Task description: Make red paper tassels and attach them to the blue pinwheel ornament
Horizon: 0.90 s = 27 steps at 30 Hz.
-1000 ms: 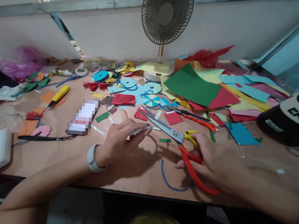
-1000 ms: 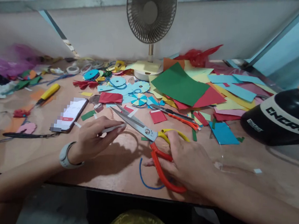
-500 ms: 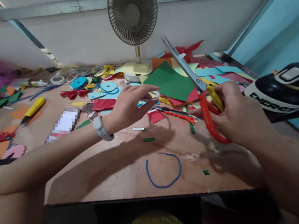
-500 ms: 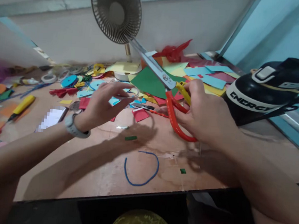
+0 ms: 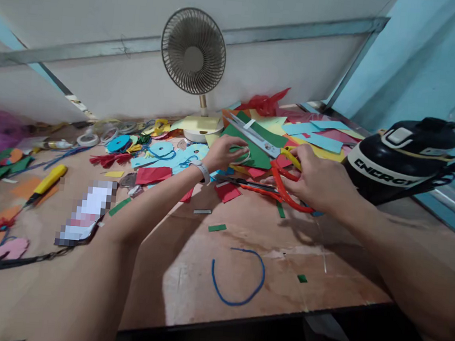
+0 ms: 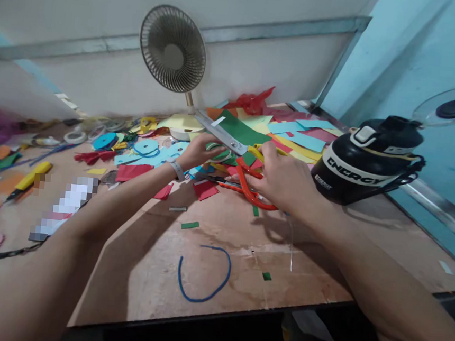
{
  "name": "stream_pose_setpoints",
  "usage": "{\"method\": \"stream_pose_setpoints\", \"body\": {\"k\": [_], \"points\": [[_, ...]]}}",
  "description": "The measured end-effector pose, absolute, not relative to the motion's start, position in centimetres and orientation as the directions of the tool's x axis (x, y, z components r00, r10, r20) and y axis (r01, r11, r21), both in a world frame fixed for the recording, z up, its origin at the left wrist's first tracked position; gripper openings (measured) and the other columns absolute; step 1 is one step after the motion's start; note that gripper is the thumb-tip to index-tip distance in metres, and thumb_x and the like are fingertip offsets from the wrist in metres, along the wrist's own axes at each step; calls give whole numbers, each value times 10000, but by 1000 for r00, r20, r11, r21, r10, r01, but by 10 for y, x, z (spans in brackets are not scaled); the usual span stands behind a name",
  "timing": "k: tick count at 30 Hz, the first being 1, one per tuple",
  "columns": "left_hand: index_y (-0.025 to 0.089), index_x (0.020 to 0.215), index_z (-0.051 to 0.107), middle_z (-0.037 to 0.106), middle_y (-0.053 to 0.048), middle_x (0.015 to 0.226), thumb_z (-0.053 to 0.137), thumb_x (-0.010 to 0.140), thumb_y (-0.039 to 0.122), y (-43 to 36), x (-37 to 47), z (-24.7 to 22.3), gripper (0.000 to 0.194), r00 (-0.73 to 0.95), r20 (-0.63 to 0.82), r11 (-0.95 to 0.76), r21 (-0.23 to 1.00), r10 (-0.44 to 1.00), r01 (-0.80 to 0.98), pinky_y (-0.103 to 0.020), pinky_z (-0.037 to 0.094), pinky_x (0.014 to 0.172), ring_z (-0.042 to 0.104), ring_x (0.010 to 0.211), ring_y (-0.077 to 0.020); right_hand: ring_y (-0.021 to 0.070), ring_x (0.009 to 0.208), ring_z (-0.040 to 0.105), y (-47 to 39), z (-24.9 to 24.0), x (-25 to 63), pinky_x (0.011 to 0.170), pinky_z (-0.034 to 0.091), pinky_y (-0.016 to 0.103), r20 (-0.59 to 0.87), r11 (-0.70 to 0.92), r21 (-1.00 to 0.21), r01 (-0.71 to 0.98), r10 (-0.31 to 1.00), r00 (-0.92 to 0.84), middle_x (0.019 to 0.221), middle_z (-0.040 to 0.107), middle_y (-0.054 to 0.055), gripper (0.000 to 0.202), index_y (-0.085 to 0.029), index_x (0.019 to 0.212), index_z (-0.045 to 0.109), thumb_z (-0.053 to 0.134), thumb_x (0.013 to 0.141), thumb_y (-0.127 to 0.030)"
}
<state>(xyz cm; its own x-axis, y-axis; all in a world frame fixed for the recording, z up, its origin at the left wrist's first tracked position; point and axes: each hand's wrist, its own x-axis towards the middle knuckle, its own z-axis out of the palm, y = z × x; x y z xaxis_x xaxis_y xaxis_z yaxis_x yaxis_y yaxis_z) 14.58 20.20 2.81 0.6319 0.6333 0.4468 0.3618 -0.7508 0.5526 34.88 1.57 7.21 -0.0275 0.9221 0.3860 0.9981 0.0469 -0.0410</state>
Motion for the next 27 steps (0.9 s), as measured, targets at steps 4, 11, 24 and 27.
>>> {"method": "stream_pose_setpoints", "body": {"k": [4,11,24,27], "points": [[162,999,732,802,-44,935,367,1035,640,216,93,72,603,682,246,-567,768,689,296,-289,550,795,716,890,-125,283,647,643,8,75,348,564,276,326,366,202,33,979,909,-200,851,715,157,699,-122,1176,579,375,915,-737],[163,956,816,799,-128,1041,576,952,605,181,41,124,503,785,-130,-415,790,606,451,-331,582,894,750,994,-217,266,667,615,-1,70,339,554,226,311,261,355,173,919,883,-390,845,709,160,591,-140,1115,621,522,888,-676],[189,916,832,798,-79,867,774,820,482,128,54,120,314,777,22,-515,760,629,396,-297,538,707,715,791,-179,346,756,651,-1,67,334,546,266,339,151,399,203,894,889,-432,985,710,207,577,-158,1184,585,453,917,-652],[161,862,815,785,-79,841,791,815,479,116,56,124,322,749,159,-576,745,643,337,-305,544,745,706,800,-176,328,711,650,1,64,337,542,242,336,159,390,203,898,892,-423,967,713,194,568,-166,1206,562,443,918,-640]]}}
